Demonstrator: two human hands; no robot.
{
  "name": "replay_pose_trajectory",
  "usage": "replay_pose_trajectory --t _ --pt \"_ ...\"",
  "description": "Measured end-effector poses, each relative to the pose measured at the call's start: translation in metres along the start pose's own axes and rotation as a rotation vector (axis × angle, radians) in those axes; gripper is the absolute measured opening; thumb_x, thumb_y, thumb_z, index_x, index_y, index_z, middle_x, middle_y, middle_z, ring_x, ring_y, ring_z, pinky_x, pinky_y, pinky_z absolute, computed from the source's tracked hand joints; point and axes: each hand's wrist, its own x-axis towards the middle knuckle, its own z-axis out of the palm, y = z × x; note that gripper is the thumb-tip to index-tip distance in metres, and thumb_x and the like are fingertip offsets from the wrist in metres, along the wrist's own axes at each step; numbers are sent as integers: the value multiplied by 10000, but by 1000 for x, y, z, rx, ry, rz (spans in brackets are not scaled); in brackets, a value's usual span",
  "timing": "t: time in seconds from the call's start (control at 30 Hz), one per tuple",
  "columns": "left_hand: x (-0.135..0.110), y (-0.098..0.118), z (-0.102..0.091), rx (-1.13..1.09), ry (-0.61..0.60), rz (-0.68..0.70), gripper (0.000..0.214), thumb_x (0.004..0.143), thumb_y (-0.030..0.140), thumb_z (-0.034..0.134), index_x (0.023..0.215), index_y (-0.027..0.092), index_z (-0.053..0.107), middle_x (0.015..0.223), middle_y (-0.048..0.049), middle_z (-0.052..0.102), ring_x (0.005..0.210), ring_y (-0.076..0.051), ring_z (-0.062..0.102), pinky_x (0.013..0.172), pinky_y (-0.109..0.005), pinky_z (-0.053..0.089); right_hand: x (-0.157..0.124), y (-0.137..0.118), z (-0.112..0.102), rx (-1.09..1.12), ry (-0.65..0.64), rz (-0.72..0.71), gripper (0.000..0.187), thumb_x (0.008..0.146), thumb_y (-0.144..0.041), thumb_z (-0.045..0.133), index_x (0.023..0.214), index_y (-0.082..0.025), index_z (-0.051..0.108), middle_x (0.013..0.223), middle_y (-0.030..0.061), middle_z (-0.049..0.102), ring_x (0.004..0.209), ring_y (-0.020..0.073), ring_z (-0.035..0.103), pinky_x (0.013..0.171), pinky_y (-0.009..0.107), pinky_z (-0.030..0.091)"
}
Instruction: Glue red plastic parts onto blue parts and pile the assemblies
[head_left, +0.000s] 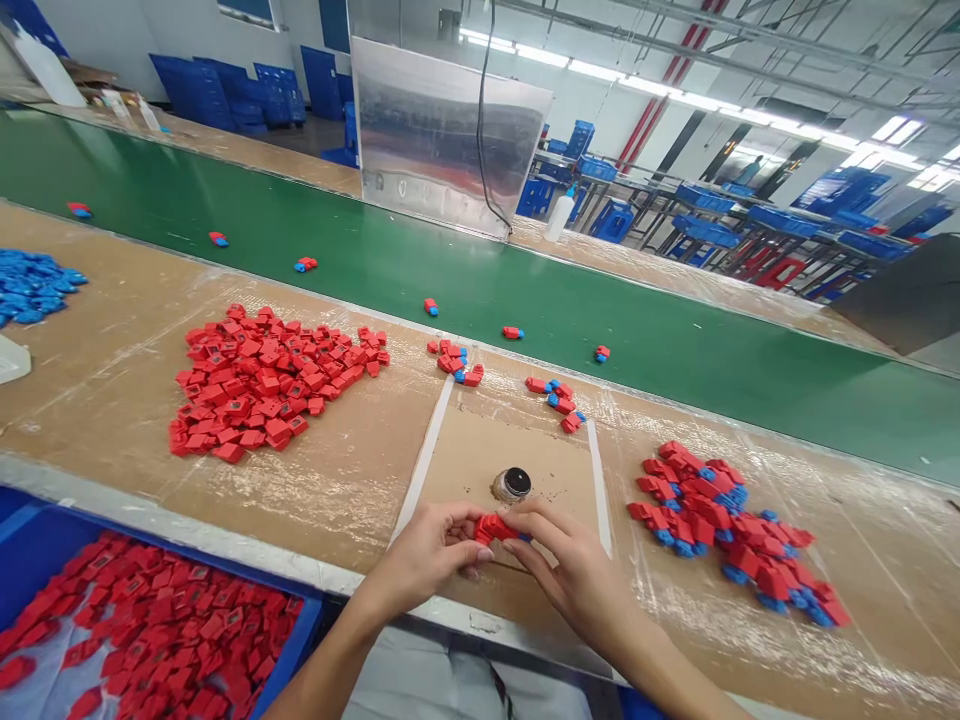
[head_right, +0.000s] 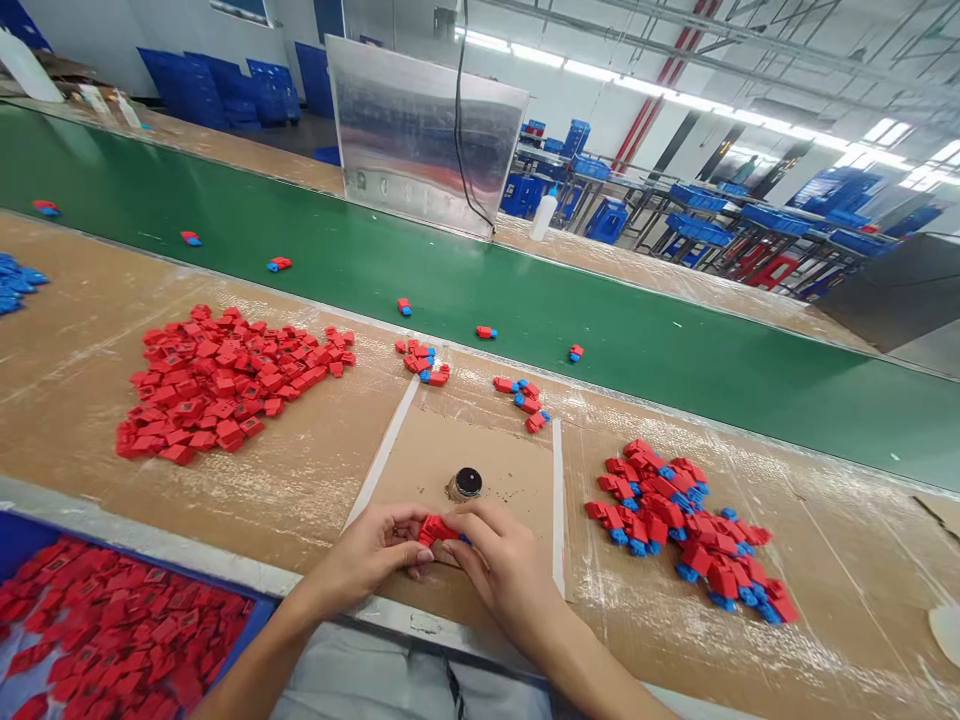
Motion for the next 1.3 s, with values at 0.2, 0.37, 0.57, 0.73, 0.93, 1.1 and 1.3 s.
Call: replay_pose_trajectory --t 0.2,0.37,0.57,0.73,0.93,1.1,1.3 --pt "-4 -2 -3 136 -32 -10 129 798 194 584 870 127 667 718 1 583 615 -110 525 596 -239 458 -4 -5 9 -124 -62 -35 185 992 -148 444 1073 -200 602 919 85 594 801 189 590 668 284 505" --pt "-5 -3 -7 153 -52 -21 143 815 211 569 894 132 660 712 4 572 614 -108 514 580 -227 437 -10 -5 17 -223 -42 -79 222 984 -110 413 1127 -182 566 933 101 595 794 199 576 651 296 500" --pt "-3 2 0 68 -23 -43 275 791 224 608 1036 124 683 746 -3 598 597 -88 500 560 -209 425 -3 -7 23 -223 18 -2 179 1003 -190 395 1009 -188 573 899 89 650 776 216 638 640 305 531" --pt "-12 35 -21 160 23 -175 852 697 207 705 1466 280 345 942 -22 678 693 -136 603 570 -226 484 -13 4 -16 -201 131 83 213 1003 -291 416 1124 -216 575 926 69 695 784 208 684 659 298 559" --pt "21 94 -109 1070 659 -97 512 916 422 435 1383 215 430 868 -56 705 792 -216 680 667 -283 504 -78 100 -137 -423 404 565 322 851 -566 518 1021 -314 622 933 74 733 743 310 703 642 449 575" --pt "66 115 -138 1497 808 -216 427 916 352 352 1184 101 569 920 -224 703 926 -407 662 751 -450 477 -130 178 -191 -434 358 702 336 790 -617 514 964 -352 629 868 60 734 706 328 698 580 457 566" --pt "85 108 -163 1724 693 -394 416 939 360 227 1139 115 498 855 -223 698 853 -431 678 691 -444 462 -67 220 -203 -486 289 536 469 906 -583 442 1182 -233 590 1173 130 622 987 297 647 793 428 561"
